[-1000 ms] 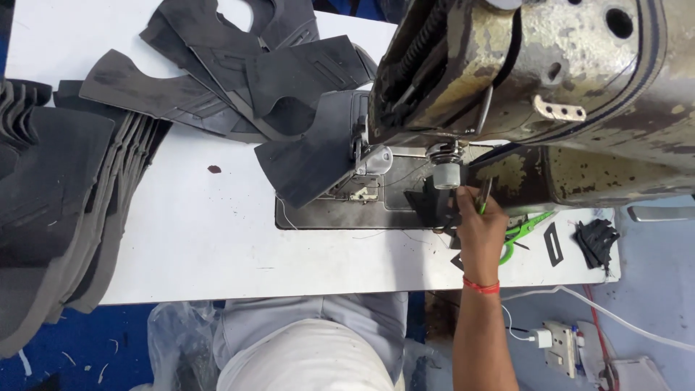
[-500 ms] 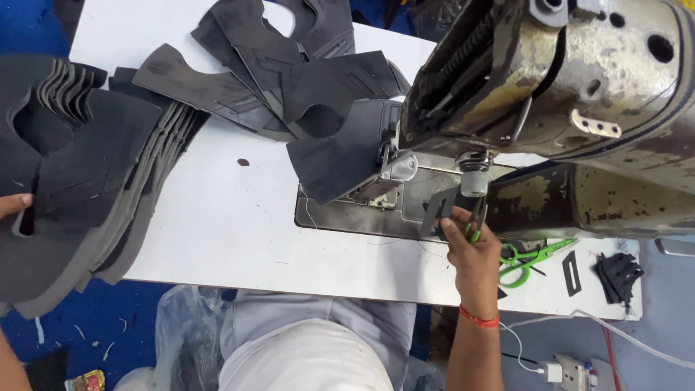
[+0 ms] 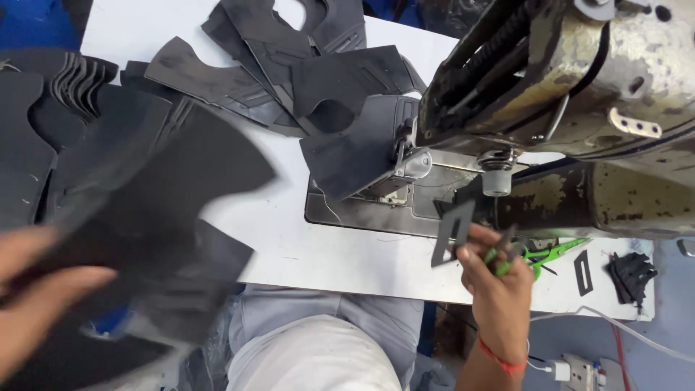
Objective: The person sews black shoe parts using a sewing machine, guiding the material under the needle and stitching along the edges. They handle multiple shoe parts, aligning them and feeding them through the machine, then trim excess thread with scissors.
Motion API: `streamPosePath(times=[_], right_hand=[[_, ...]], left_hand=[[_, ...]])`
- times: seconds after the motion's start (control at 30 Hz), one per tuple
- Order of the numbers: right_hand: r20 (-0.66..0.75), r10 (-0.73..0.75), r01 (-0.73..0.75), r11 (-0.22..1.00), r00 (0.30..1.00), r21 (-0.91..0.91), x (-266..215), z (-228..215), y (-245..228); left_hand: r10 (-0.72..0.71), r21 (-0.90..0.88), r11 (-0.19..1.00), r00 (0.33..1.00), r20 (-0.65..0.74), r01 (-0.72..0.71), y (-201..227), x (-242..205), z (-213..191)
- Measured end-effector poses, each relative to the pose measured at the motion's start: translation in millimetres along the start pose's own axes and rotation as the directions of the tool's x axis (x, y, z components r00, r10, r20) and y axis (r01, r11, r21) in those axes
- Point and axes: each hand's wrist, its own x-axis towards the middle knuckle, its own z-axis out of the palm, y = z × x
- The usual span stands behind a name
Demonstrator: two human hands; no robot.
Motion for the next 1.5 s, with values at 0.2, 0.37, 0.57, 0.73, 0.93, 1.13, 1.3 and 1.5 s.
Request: streamPosePath(times=[0.2, 0.37, 0.57, 0.73, 0.93, 1.13, 1.3, 1.5], right_hand=[[0.014, -0.137, 0.131, 0.971, 0.991, 0.199, -48, -40, 23], [-0.036, -0.371, 0.370, 0.903, 0.928, 0.217, -70, -49, 32], [-0.097, -0.030, 0.018, 0.993, 0.995, -0.116, -64, 1, 34], [0.001, -0.009, 0.009, 0.992, 1.000, -0.125, -63, 21, 39], [0.032, -0.023, 0.026, 0.995, 0.999, -0.097, -60, 29, 38], [0.049, -0.016, 0.021, 0.994, 0.999, -0.107, -61, 30, 38], [0.032, 0.005, -0.001, 0.991, 0.999, -0.135, -62, 29, 35], [-0.128, -0.114, 0.090, 0.980, 0.985, -0.180, -54, 15, 35]], left_hand=[[0.075, -0.340, 0.940, 0.966, 0.248, 0.015, 212, 76, 53], [0.146, -0.615, 0.752, 0.849, 0.509, 0.239, 256, 118, 117], [0.192, -0.720, 0.645, 0.859, 0.475, 0.255, 247, 116, 191], [0.208, -0.748, 0.598, 0.845, 0.493, 0.289, 245, 115, 190], [0.203, -0.725, 0.622, 0.834, 0.513, 0.295, 249, 117, 185], [0.189, -0.740, 0.597, 0.842, 0.505, 0.310, 249, 117, 193], [0.196, -0.779, 0.527, 0.844, 0.500, 0.340, 250, 118, 195], [0.163, -0.761, 0.506, 0.822, 0.546, 0.405, 246, 118, 193]])
